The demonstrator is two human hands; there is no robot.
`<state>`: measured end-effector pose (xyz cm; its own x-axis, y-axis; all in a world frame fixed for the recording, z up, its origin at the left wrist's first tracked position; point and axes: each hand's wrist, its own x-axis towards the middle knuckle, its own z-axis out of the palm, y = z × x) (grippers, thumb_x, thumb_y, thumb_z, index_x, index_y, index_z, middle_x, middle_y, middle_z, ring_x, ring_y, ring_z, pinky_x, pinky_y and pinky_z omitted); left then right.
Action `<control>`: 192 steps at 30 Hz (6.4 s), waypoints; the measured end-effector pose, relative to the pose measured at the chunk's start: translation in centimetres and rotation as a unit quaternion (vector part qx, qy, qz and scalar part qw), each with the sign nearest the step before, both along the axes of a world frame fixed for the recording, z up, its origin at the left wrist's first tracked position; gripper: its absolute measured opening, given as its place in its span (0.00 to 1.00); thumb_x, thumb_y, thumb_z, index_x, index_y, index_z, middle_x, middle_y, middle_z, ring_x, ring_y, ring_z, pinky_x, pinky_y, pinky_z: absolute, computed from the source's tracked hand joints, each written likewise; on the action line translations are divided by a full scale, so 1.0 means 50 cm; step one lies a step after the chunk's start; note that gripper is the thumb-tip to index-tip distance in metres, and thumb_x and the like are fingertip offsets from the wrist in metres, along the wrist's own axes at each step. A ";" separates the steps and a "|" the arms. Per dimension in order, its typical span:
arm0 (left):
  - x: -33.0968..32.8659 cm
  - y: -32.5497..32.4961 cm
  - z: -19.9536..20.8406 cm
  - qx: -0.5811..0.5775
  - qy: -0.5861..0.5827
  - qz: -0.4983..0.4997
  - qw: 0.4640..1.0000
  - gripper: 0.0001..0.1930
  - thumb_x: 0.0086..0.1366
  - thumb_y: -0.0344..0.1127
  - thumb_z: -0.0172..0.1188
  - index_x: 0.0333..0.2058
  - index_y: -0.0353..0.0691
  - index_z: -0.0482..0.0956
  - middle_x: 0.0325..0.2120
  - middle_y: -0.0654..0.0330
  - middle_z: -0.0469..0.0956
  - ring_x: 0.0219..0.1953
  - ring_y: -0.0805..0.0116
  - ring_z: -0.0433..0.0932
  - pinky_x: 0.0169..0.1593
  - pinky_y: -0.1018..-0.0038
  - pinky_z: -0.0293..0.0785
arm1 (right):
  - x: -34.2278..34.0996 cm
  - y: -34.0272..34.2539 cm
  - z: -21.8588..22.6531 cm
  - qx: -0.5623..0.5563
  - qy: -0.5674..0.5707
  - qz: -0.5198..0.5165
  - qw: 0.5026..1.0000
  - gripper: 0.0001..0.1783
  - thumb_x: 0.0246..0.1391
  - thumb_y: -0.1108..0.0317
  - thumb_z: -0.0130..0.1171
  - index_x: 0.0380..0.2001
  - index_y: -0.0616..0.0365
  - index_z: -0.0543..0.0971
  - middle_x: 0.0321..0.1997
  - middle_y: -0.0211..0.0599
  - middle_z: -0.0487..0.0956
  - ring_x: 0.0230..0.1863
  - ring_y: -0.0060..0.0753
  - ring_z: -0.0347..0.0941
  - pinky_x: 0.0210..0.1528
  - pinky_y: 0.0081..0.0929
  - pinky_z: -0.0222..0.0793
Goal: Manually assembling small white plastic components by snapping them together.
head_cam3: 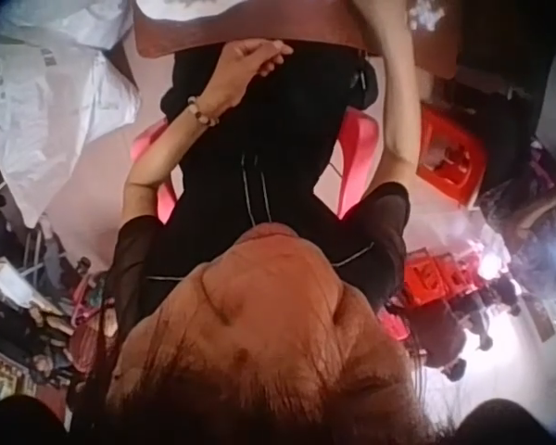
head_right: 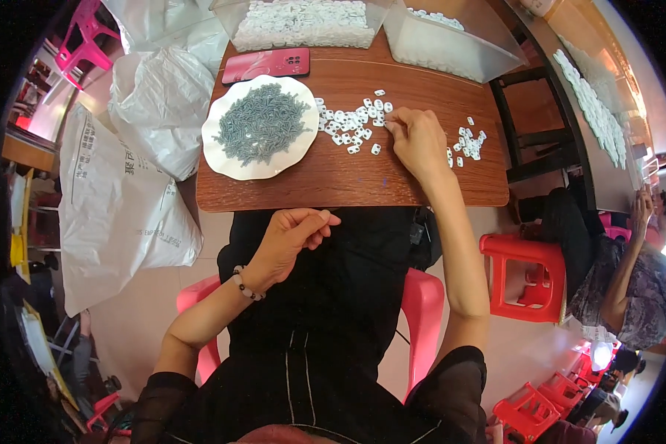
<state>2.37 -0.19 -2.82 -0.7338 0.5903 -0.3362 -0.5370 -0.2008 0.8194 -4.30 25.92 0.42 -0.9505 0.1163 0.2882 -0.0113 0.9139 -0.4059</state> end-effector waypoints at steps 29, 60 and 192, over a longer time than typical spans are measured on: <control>0.004 0.008 -0.003 -0.019 0.019 -0.025 0.999 0.14 0.68 0.41 0.55 0.38 0.34 0.83 0.24 0.67 0.77 0.24 0.84 0.68 0.29 0.87 0.64 | 0.018 -0.017 -0.035 0.094 0.167 -0.012 0.981 0.02 0.54 0.72 0.56 0.30 0.57 0.76 0.30 0.40 0.75 0.36 0.47 0.68 0.39 0.38 0.66; -0.013 -0.006 0.015 0.028 0.064 0.018 0.997 0.11 0.63 0.38 0.63 0.36 0.35 0.84 0.24 0.66 0.79 0.24 0.84 0.71 0.28 0.86 0.66 | 0.203 -0.176 -0.005 -0.291 0.039 0.169 0.941 0.11 0.45 0.71 0.68 0.34 0.60 0.81 0.32 0.31 0.79 0.34 0.26 0.69 0.39 0.23 0.65; -0.060 0.002 0.068 -0.121 0.271 0.063 0.953 0.10 0.63 0.34 0.62 0.33 0.30 0.81 0.23 0.62 0.81 0.26 0.83 0.74 0.30 0.84 0.70 | 0.167 -0.202 0.037 -0.239 0.091 0.108 0.961 0.02 0.52 0.73 0.60 0.28 0.61 0.78 0.22 0.32 0.76 0.23 0.24 0.64 0.25 0.20 0.60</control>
